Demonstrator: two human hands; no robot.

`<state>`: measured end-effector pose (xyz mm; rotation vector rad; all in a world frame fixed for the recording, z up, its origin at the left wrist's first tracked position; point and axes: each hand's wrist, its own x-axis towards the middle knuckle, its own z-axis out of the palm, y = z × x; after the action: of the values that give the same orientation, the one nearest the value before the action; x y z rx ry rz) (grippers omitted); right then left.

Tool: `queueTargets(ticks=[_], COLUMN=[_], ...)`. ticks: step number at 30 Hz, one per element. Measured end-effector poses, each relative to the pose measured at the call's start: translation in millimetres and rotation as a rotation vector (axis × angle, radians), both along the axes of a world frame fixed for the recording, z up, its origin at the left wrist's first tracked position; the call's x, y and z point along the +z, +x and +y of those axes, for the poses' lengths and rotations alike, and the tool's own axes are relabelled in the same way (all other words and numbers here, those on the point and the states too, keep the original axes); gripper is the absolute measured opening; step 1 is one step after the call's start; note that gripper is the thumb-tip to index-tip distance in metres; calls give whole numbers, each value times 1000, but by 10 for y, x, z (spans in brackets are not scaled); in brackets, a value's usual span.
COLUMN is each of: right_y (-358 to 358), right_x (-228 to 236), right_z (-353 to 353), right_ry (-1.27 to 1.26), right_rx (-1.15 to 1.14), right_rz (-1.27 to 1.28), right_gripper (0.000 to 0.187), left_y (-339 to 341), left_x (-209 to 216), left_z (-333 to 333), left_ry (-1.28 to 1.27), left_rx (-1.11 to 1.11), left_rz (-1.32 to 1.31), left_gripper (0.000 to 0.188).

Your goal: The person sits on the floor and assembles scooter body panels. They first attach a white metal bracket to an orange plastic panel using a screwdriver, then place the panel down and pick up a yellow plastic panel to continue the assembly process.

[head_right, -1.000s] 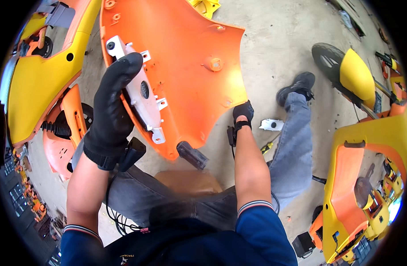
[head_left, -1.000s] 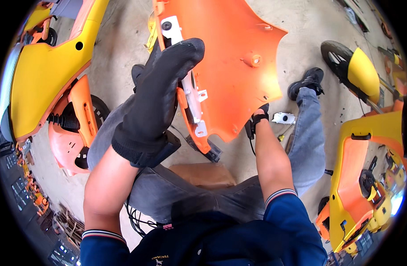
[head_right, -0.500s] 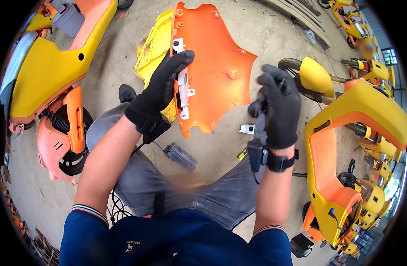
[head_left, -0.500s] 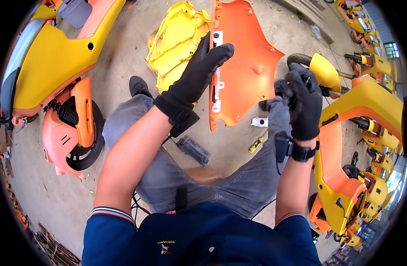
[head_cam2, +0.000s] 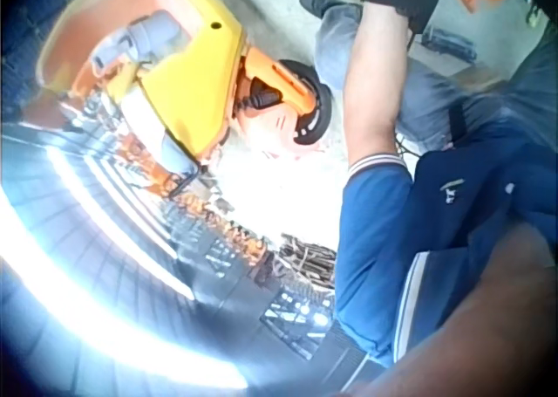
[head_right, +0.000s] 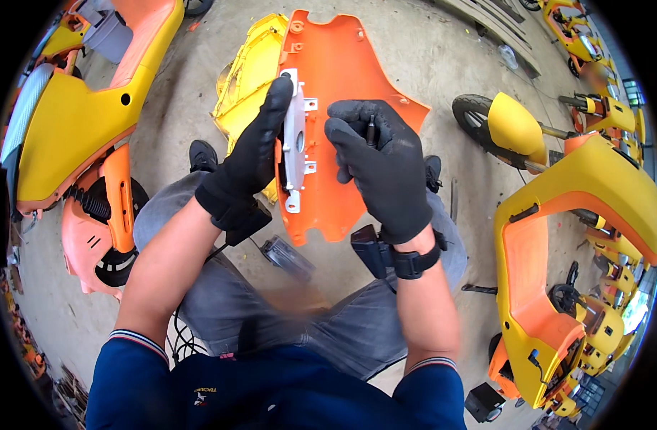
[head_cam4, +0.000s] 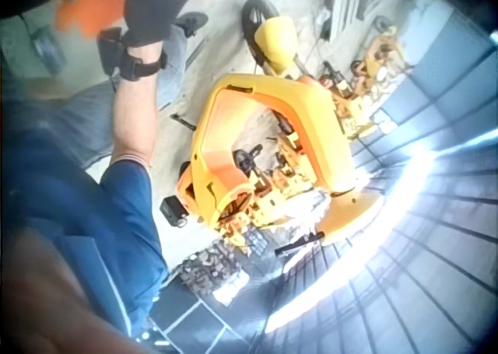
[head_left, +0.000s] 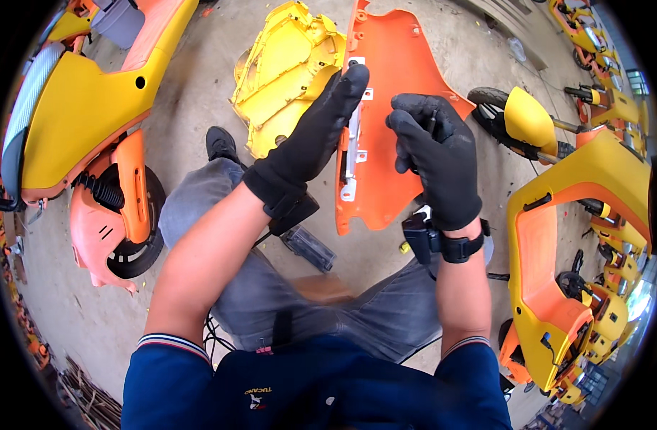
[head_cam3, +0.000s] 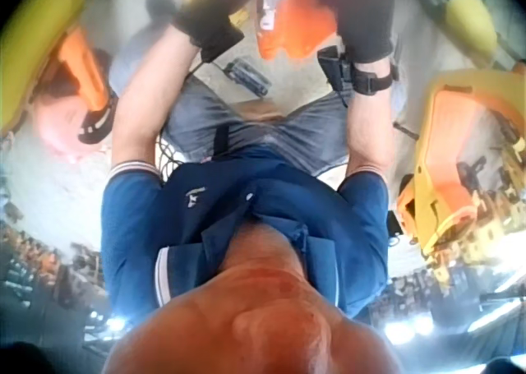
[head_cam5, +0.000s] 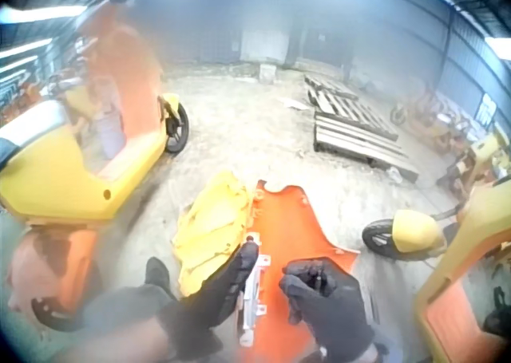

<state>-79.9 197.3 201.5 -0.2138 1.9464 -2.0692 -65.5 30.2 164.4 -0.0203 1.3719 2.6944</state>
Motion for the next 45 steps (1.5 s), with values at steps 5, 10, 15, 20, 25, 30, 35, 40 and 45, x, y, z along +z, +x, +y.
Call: queueTargets(ticks=[5,10,15,20,25,30,35,40,45], right_y=[-24,-31,-34,-13,12,8,-14,-21,-31], right_x=[-140,-186,-257,-234,-241,-207,-161,-164,-189], right_z=[102,101,105,75,42,74,142,180,222], right_ry=[41,52,60,77,99,164,191,198,173], right_rx=[-30,21,-9,-11,-25,-15,16,25,68], right_rz=[-78,-79,-6,20,58,87,-4,-45,-67], right_gripper=[24,22,25,28,26,25,23,22,24], left_y=[-2,-26,-1,6,54,47,62,46,53], left_x=[-120,-228,-63,-48,44,24,12,15,-12], left_z=[45,110,81,90,48,32,41,67,71], left_ry=[-189,-252,-295,-333,-375,-487,-508,-487,-444], left_rx=[-3,-61,-163,-139,-173,-189,-219,-247,-259], left_rz=[64,30,16,110,54,107,81,83,77], left_gripper=[61,53,53,68,89,92,95,91,84])
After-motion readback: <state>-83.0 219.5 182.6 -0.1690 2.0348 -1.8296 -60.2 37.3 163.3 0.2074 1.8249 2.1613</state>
